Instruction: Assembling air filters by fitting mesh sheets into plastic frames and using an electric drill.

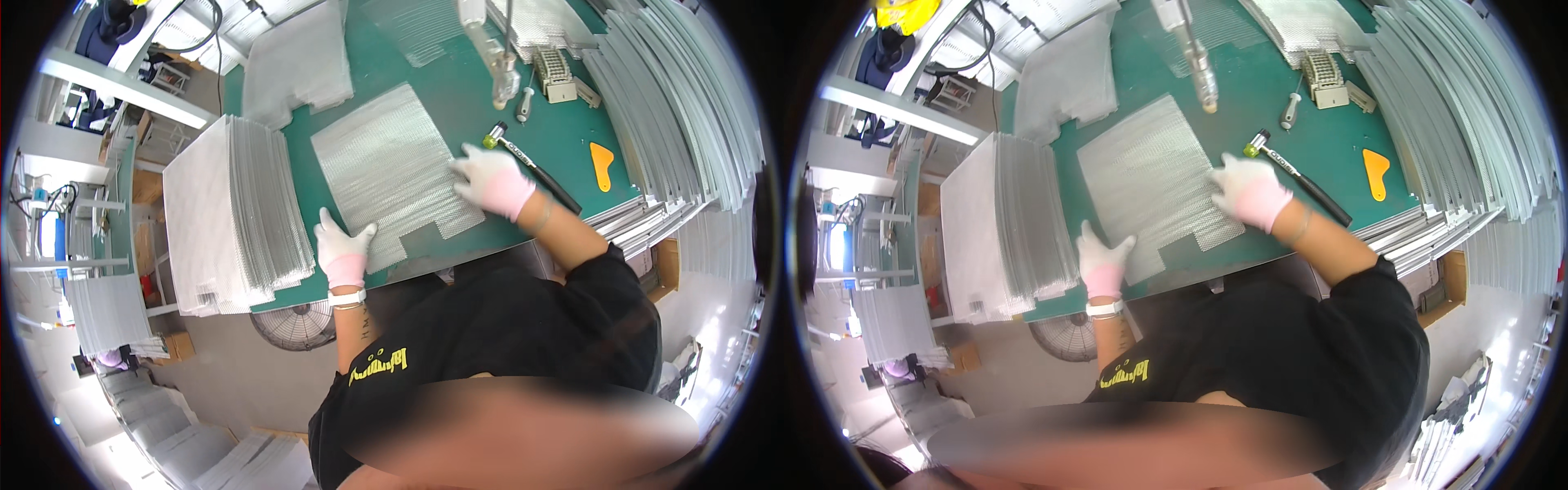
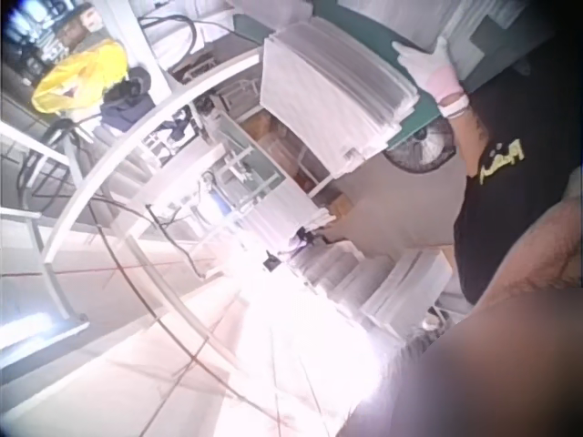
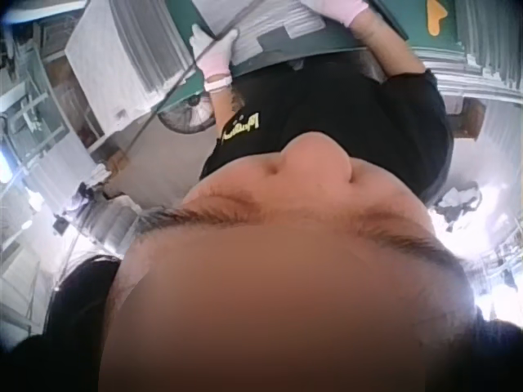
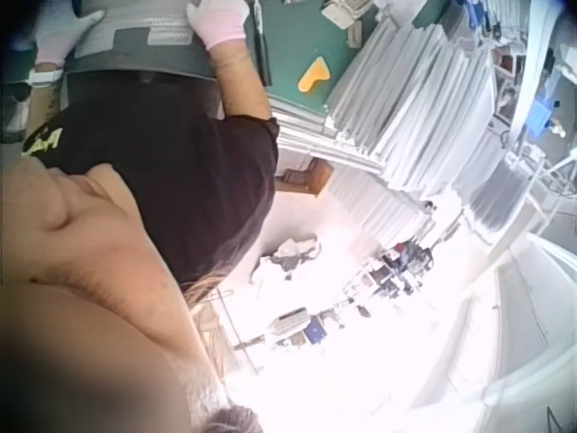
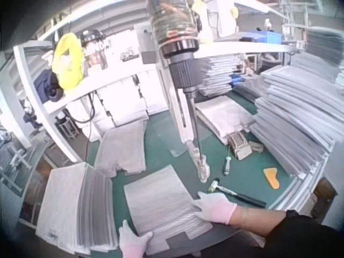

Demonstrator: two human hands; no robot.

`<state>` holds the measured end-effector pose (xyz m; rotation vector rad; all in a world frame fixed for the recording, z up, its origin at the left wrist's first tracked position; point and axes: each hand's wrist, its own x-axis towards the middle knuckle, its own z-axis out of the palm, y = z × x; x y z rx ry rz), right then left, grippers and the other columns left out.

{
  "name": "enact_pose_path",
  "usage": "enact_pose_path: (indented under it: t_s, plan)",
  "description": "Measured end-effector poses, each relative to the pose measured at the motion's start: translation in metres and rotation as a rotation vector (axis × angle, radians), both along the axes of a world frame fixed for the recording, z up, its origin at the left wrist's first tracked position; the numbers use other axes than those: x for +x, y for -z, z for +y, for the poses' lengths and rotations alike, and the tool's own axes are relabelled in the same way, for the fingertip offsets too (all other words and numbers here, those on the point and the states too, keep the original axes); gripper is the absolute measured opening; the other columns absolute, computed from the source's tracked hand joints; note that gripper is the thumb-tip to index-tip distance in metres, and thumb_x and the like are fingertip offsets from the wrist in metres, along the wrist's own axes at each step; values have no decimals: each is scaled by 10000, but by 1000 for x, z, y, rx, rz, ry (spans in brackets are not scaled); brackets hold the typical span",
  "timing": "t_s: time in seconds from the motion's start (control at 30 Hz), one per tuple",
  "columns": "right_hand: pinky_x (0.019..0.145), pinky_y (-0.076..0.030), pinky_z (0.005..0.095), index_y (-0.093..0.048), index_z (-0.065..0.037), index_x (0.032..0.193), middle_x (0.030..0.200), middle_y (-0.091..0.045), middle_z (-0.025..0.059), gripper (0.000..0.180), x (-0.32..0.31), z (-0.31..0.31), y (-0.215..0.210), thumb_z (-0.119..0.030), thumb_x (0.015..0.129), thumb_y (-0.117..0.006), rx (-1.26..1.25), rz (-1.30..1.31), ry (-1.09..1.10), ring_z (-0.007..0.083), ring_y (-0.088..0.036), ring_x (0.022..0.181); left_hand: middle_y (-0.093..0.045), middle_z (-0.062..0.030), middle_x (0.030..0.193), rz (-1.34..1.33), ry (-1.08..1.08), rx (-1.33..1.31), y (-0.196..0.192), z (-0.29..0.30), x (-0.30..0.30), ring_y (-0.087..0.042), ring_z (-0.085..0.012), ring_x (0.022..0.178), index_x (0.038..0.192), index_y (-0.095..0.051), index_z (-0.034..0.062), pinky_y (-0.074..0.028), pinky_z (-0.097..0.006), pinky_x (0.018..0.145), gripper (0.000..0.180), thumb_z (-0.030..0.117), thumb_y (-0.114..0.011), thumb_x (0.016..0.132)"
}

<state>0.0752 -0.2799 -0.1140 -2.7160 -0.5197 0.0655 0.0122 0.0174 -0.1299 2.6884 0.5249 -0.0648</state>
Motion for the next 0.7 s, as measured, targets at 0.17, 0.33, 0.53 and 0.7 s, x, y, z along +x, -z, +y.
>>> enact_pose_path:
  t_s: [0.17, 0.33, 0.53, 0.7]
  plan:
    - [834, -539, 465, -674, -57, 966, 956, -684, 202, 383, 161, -94, -20, -412, 876, -563, 236, -199, 461, 383, -659, 931, -360, -166, 1540, -181, 465, 219, 11, 26, 17, -293, -430, 1427, 1434, -482, 115, -243, -520, 1182, 891, 453, -826, 684]
    - [931, -525, 449, -631, -57, 1228, 1106, -664, 281, 708, 260, -172, 3, -619, 797, -636, -108, -79, 858, 392, -662, 1055, -373, -164, 1534, -56, 511, 118, 9, 24, 14, -251, -422, 1451, 1414, -516, 139, -100, -557, 1209, 799, 452, -769, 724]
    - [1000, -494, 427, -634, -44, 1257, 1216, -665, 221, 784, 269, -177, -4, -617, 728, -711, 252, -134, 751, 369, -639, 1144, -479, -177, 1450, -65, 448, 159, 15, 26, -4, -342, -411, 1404, 1334, -593, 121, -107, -614, 1186, 627, 471, -676, 821]
    - [1012, -486, 398, -619, 16, 1255, 1186, -668, 252, 811, 233, -209, -28, -570, 714, -766, 256, -56, 751, 376, -635, 1148, -486, -178, 1432, -62, 489, 147, 2, 19, 15, -351, -402, 1395, 1314, -602, 109, -110, -610, 1187, 549, 419, -638, 863]
